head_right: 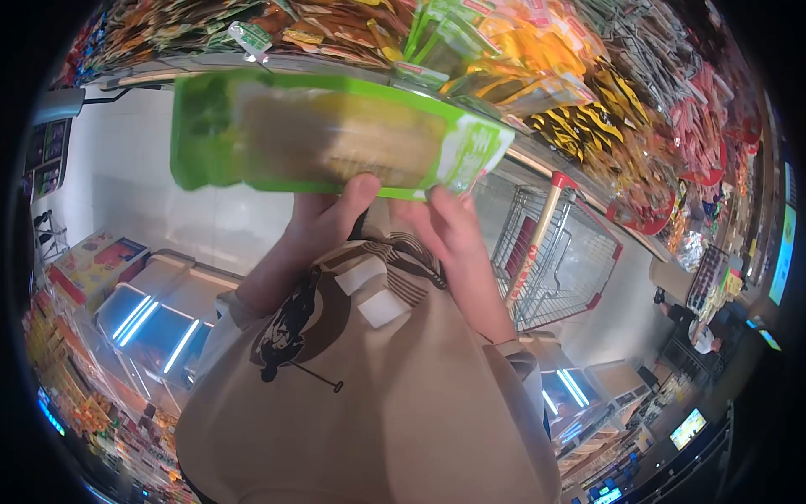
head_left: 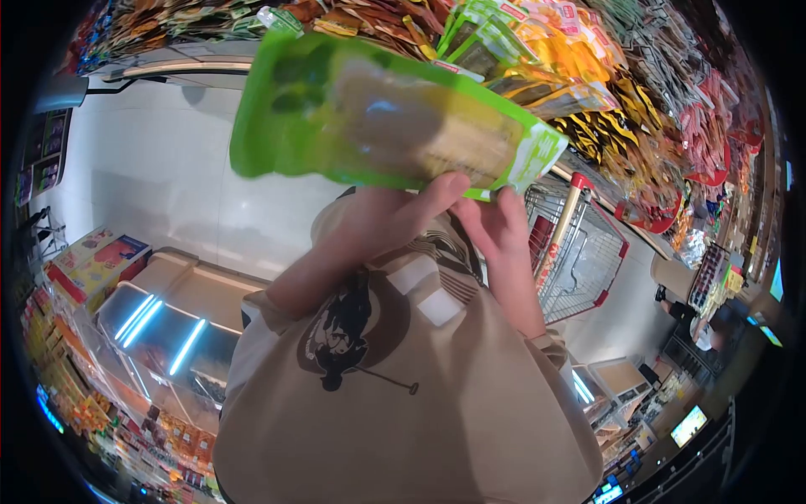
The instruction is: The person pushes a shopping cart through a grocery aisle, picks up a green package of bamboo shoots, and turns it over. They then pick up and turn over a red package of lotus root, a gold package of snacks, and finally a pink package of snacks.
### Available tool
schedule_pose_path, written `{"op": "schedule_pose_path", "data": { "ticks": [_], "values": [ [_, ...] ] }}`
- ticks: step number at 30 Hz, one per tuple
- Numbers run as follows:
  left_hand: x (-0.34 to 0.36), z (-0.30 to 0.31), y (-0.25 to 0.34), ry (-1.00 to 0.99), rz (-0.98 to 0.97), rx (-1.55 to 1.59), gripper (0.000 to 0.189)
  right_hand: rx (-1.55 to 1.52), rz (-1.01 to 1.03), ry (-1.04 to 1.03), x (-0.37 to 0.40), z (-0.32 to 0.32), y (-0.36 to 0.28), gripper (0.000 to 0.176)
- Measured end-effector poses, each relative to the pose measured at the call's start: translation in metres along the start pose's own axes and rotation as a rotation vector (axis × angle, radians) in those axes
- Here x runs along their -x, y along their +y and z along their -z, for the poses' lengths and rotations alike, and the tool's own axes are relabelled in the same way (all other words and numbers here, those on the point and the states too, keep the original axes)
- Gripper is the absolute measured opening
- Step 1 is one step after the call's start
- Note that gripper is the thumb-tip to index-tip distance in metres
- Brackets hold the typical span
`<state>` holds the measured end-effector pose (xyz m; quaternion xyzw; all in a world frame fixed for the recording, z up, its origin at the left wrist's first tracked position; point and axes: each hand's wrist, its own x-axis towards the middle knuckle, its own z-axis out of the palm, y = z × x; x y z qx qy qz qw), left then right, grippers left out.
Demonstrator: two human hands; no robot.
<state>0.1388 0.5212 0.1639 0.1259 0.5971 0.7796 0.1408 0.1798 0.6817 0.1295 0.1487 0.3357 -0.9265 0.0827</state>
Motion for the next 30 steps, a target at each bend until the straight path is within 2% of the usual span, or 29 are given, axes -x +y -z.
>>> {"op": "schedule_pose_path", "data": {
  "ticks": [1,4,5,7,9,14,16,18,19,22,26,27,30],
  "values": [
    [0.001,0.002,0.0,-0.05,-0.046,-0.075,0.03,0.039,0.027,-0.098,-0.004,0.013,-0.007,0.064],
    [-0.007,0.02,0.001,-0.206,-0.19,-0.313,0.033,-0.052,0.168,-0.004,-0.012,-0.004,-0.03,0.056],
    [-0.009,0.024,0.0,-0.264,-0.237,-0.387,0.034,0.008,0.169,0.008,-0.014,-0.006,-0.039,0.053],
    [-0.011,0.026,-0.011,-0.312,-0.021,0.006,0.037,0.129,0.163,0.034,-0.02,-0.005,-0.055,0.049],
    [-0.006,0.027,-0.03,-0.227,0.508,0.919,0.042,0.263,0.156,0.118,-0.03,-0.009,-0.059,0.039],
    [0.0,0.024,-0.021,-0.407,0.38,0.568,0.048,0.316,0.119,0.227,-0.042,-0.047,-0.053,0.031],
    [-0.004,0.022,-0.011,-0.422,0.351,0.4,0.048,0.358,0.09,0.081,-0.04,-0.036,-0.041,0.042],
    [-0.001,0.022,-0.008,-0.301,0.207,0.288,0.043,0.434,0.049,-0.126,-0.026,-0.039,-0.03,0.05],
    [0.001,0.023,-0.007,-0.242,0.144,0.231,0.041,0.462,-0.016,-0.149,-0.02,-0.031,-0.028,0.06],
    [-0.004,0.027,-0.006,-0.301,-0.034,0.196,0.029,0.539,0.083,-0.362,-0.012,-0.026,-0.028,0.056],
    [-0.004,0.029,-0.007,-0.322,-0.07,0.143,0.022,0.791,0.158,-0.316,-0.005,-0.032,-0.04,0.044],
    [-0.003,0.029,-0.008,-0.33,-0.073,0.124,0.022,0.946,0.25,-0.326,-0.008,-0.032,-0.044,0.032],
    [-0.003,0.025,-0.011,-0.324,-0.116,0.112,0.023,0.966,0.167,-0.385,-0.008,-0.035,-0.056,0.024]
  ]
}}
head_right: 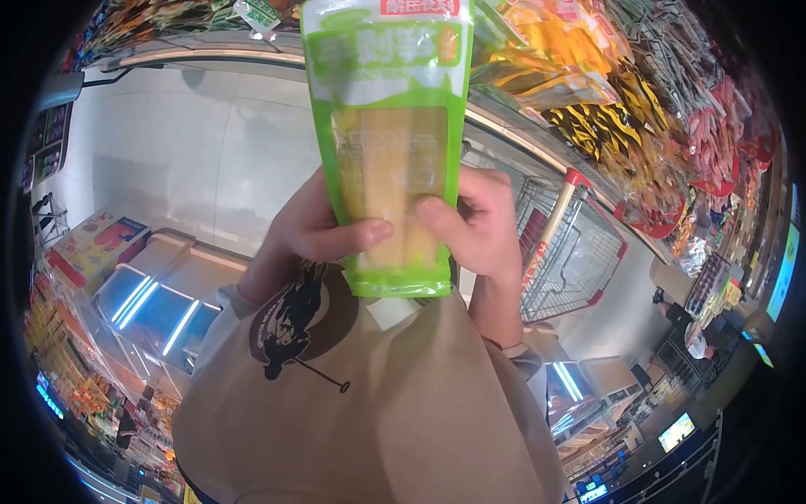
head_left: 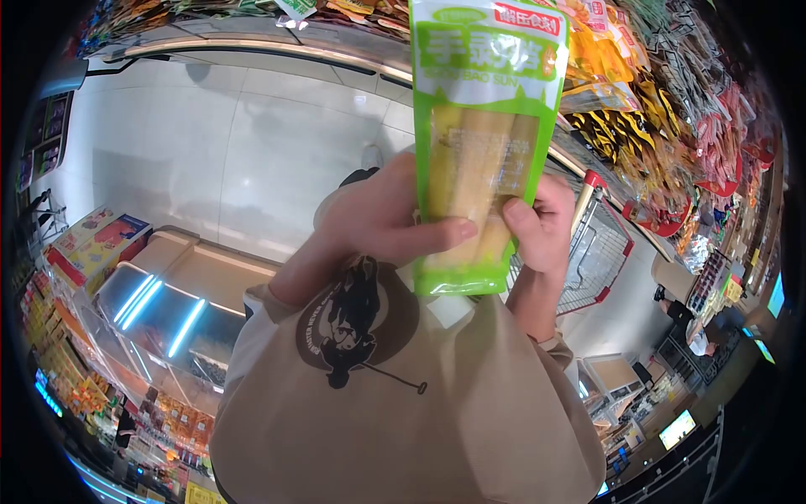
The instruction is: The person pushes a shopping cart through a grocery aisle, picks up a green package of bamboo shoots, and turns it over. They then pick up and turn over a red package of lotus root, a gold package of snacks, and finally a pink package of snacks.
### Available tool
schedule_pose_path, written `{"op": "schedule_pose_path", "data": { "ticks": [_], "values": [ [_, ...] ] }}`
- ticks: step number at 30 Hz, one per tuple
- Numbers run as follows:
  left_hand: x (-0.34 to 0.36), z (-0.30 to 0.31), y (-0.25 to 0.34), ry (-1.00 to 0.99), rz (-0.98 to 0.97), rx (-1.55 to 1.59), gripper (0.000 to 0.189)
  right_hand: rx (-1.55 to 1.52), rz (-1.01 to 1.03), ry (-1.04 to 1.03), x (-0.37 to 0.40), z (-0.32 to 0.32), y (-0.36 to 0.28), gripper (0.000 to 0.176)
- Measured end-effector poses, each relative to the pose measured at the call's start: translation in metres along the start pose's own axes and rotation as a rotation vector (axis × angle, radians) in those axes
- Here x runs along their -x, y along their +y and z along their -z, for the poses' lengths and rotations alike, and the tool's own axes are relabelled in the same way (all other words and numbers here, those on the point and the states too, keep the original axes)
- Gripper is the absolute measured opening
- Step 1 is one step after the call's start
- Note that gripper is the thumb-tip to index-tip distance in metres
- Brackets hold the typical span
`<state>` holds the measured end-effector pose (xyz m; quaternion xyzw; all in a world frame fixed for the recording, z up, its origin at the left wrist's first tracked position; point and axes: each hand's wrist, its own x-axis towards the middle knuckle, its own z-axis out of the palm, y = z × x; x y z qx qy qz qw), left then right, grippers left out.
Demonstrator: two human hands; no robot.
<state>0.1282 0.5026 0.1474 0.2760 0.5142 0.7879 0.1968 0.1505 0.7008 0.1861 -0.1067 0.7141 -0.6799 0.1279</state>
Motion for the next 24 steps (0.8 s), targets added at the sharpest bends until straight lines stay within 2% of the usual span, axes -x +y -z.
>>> {"op": "schedule_pose_path", "data": {
  "ticks": [5,12,17,24],
  "values": [
    [0.001,-0.004,0.0,0.034,-0.024,0.006,0.027,-0.129,0.025,0.09,0.0,-0.009,0.002,0.022],
    [0.003,-0.005,0.007,0.051,0.055,0.139,0.031,-0.292,-0.119,0.227,0.001,-0.023,0.0,0.026],
    [0.005,-0.004,0.009,0.071,0.044,0.154,0.032,-0.324,-0.15,0.224,0.002,-0.026,0.0,0.027],
    [0.011,-0.002,0.011,0.024,0.167,0.275,0.036,-0.466,-0.206,0.264,0.003,-0.034,-0.002,0.026]
  ]
}}
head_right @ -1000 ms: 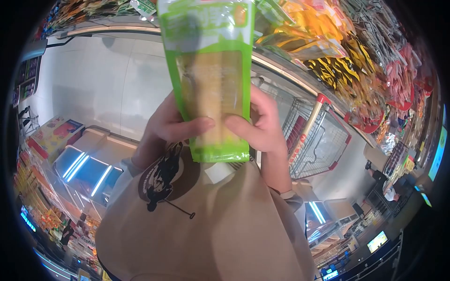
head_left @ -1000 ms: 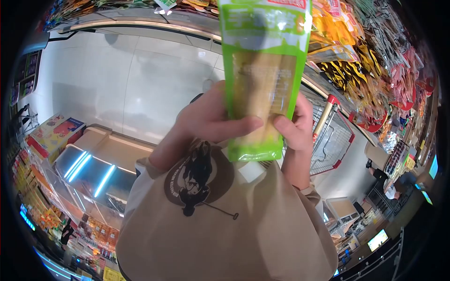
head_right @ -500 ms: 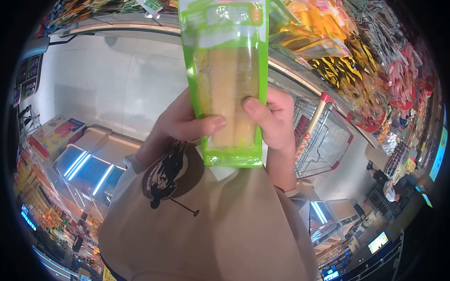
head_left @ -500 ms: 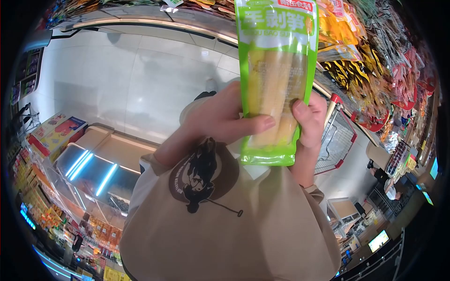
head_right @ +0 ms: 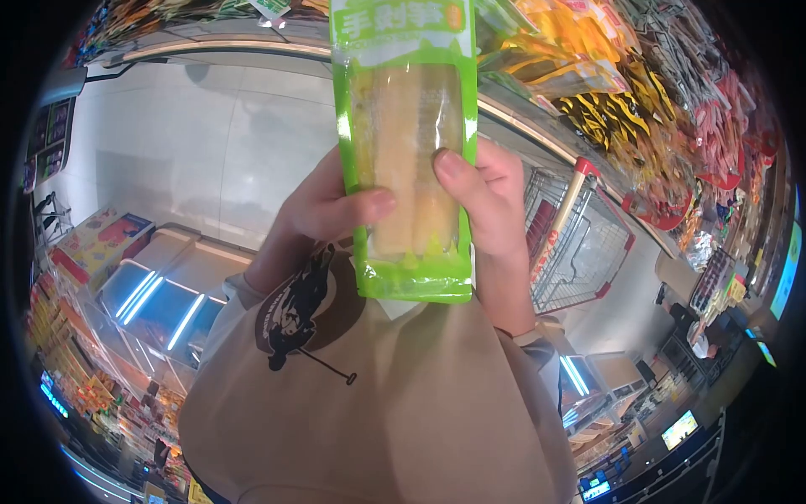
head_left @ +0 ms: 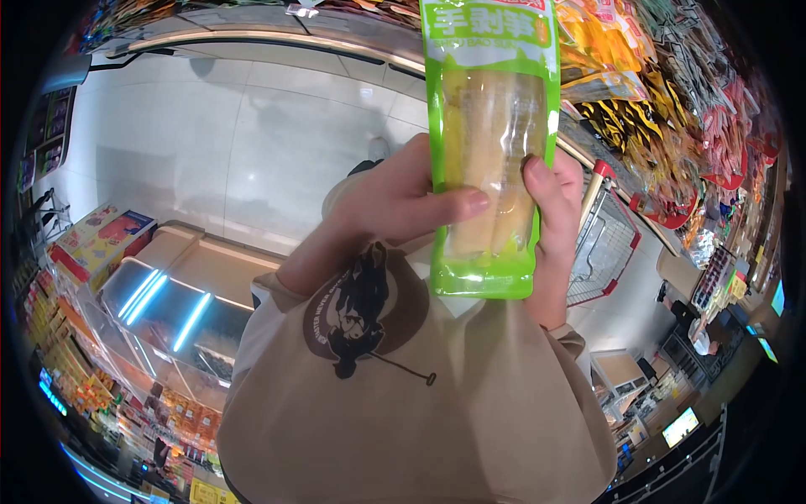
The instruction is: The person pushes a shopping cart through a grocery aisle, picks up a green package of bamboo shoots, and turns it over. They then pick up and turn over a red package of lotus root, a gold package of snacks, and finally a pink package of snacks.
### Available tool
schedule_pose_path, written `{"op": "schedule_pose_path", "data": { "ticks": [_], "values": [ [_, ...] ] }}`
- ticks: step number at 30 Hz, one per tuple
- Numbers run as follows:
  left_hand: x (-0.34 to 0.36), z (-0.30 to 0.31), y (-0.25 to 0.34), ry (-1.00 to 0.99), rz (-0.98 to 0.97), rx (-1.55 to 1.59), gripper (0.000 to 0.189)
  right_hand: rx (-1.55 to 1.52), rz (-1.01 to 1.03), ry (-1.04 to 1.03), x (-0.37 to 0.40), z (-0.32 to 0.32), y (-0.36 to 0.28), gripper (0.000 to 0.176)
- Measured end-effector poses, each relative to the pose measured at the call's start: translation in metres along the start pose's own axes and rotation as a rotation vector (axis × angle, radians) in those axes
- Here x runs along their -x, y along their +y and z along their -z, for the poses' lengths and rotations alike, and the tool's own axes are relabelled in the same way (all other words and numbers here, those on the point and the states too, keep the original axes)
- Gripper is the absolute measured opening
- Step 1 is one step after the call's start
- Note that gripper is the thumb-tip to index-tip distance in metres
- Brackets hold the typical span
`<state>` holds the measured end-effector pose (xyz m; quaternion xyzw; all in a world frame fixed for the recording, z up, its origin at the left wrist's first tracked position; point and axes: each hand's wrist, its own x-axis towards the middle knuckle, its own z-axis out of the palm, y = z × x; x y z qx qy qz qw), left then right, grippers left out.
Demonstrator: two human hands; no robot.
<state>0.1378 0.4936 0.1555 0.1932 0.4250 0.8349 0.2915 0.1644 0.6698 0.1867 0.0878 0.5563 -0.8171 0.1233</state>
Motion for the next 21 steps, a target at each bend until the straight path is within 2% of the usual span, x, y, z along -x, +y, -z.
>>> {"op": "schedule_pose_path", "data": {
  "ticks": [10,15,17,21],
  "values": [
    [-0.002,-0.001,0.004,-0.12,-0.001,0.026,0.04,0.066,0.045,0.0,0.003,0.0,-0.003,0.025],
    [0.001,-0.004,-0.002,-0.104,0.009,0.051,0.038,0.112,0.117,0.009,0.006,0.01,0.004,0.025],
    [0.002,-0.006,0.0,-0.095,0.015,0.096,0.038,0.053,0.137,-0.036,0.006,0.009,0.003,0.024],
    [0.004,-0.008,0.002,-0.01,0.0,0.167,0.038,0.263,0.236,-0.35,0.003,0.018,-0.002,0.019]
  ]
}}
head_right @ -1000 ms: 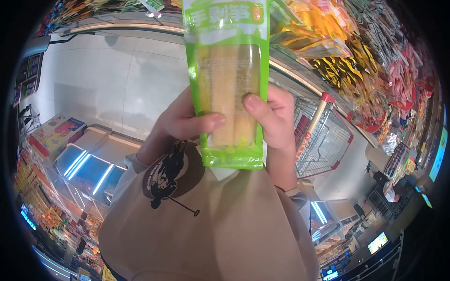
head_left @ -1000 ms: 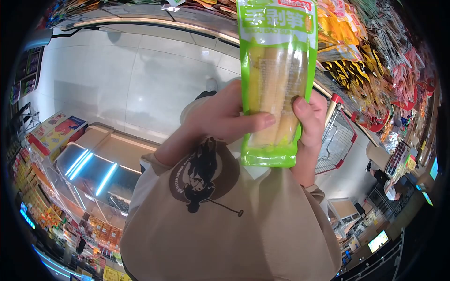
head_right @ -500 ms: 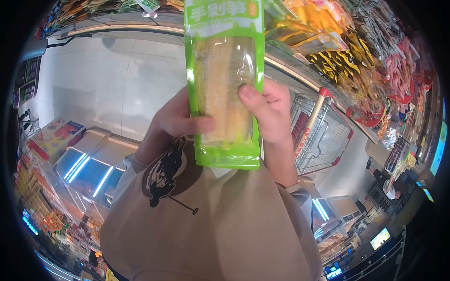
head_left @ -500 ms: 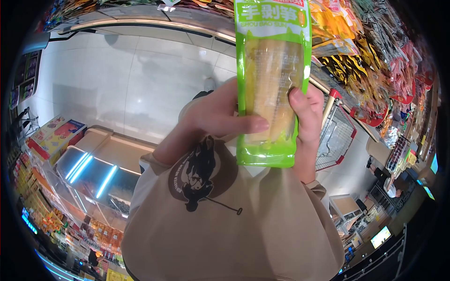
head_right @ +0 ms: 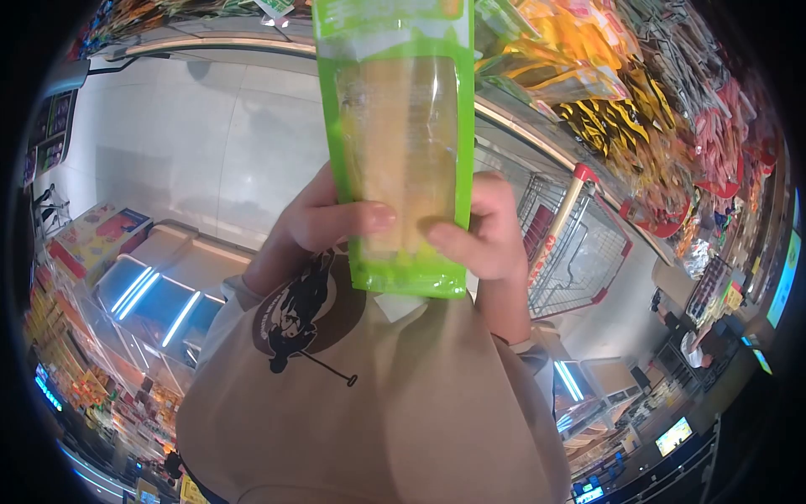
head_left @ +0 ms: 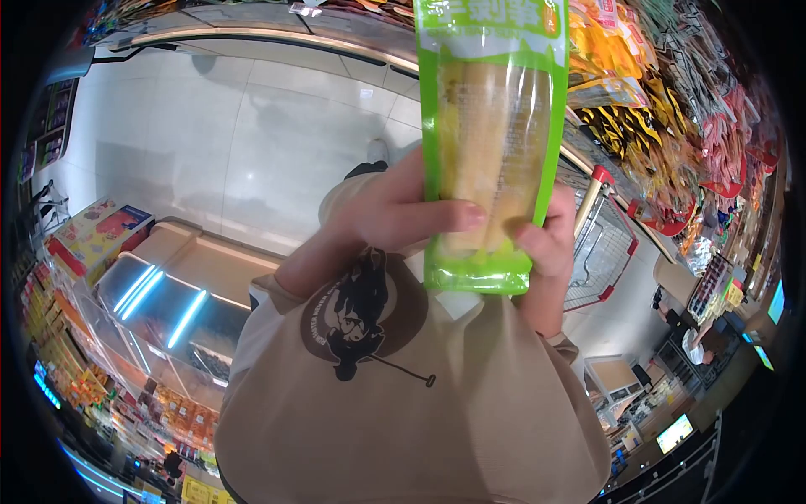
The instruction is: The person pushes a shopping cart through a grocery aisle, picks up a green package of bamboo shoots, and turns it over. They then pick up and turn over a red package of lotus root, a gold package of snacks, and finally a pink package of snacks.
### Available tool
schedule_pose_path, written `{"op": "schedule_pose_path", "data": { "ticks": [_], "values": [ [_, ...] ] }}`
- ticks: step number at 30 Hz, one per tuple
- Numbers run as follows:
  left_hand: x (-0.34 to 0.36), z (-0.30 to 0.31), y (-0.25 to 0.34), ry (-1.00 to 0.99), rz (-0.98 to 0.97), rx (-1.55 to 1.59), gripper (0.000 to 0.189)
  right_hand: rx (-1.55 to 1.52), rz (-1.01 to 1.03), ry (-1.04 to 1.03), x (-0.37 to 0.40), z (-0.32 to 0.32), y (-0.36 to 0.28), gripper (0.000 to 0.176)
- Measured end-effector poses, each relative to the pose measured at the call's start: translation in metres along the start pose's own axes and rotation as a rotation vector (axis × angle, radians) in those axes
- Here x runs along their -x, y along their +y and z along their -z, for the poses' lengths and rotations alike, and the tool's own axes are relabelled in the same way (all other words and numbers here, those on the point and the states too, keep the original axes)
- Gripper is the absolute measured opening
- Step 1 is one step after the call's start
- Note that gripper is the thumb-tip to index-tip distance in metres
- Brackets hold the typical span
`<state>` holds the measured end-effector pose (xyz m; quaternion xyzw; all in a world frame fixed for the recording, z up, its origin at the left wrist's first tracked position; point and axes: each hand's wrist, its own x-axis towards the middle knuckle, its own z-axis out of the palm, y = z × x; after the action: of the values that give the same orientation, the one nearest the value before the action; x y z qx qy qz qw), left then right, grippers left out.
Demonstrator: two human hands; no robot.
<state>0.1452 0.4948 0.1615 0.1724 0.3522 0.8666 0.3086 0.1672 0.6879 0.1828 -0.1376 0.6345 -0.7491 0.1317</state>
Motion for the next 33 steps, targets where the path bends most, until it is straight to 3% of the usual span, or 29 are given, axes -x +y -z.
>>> {"op": "schedule_pose_path", "data": {
  "ticks": [3,12,18,24,27,30,33],
  "values": [
    [0.001,0.003,-0.003,0.017,0.008,0.035,0.038,0.105,0.01,0.03,-0.002,-0.004,-0.002,0.015],
    [-0.003,0.008,0.001,-0.018,-0.03,-0.041,0.039,0.037,0.036,0.086,-0.004,-0.007,0.002,0.014],
    [-0.006,0.013,0.003,-0.009,-0.016,-0.141,0.044,0.079,0.094,0.005,-0.007,-0.004,0.003,0.011],
    [-0.01,0.004,0.005,0.088,-0.057,-0.114,0.039,0.08,0.044,0.056,-0.007,-0.008,0.001,0.01],
    [-0.007,0.002,0.007,0.121,-0.049,-0.121,0.037,0.202,0.133,-0.04,-0.016,0.0,-0.004,0.014],
    [-0.003,0.0,0.007,0.133,-0.05,-0.173,0.037,0.137,0.005,0.089,-0.015,-0.002,-0.011,0.018],
    [-0.003,0.0,0.003,0.118,-0.089,-0.199,0.038,0.168,0.003,0.098,-0.02,-0.009,-0.015,0.019]
  ]
}}
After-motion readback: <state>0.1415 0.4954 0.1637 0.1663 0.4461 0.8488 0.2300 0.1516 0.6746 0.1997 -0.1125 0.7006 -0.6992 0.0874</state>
